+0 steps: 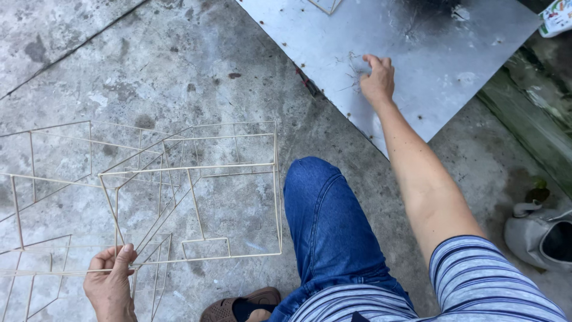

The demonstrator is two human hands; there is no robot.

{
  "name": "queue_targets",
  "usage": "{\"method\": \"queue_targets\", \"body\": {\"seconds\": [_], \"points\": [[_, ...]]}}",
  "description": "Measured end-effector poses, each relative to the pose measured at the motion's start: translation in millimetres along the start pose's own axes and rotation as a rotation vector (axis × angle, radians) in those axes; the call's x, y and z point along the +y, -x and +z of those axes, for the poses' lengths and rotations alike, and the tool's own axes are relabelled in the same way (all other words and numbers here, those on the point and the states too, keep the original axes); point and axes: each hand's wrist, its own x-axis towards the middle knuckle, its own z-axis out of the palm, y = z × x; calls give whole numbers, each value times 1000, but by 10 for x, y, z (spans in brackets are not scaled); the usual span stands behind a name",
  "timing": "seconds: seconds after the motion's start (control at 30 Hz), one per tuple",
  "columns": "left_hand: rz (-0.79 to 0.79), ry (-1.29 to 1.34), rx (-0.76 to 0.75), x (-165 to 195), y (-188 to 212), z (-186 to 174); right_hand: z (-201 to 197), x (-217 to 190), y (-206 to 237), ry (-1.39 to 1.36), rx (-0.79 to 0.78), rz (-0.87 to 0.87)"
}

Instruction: The person sits on a low stool and assembles rectangular wire frame structures, twisting small wire ties by hand to fasten the joints of a frame. They turn the frame to reach different edges, then set the finished frame on the concrete floor with other completed frames and pick up another.

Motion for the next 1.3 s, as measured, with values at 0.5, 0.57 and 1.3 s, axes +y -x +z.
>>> {"method": "queue_targets", "body": {"seconds": [0.5,0.57,1.3], "points": [[-8,-19,51,117,-263,47,-54,119,-343,276,-484,-152],[-13,-59,52,204,-431,55,-32,203,-288,226,-420,-173],[-194,-241,120,1022,-1067,354,218,325,-471,-281,-87,-19]]}}
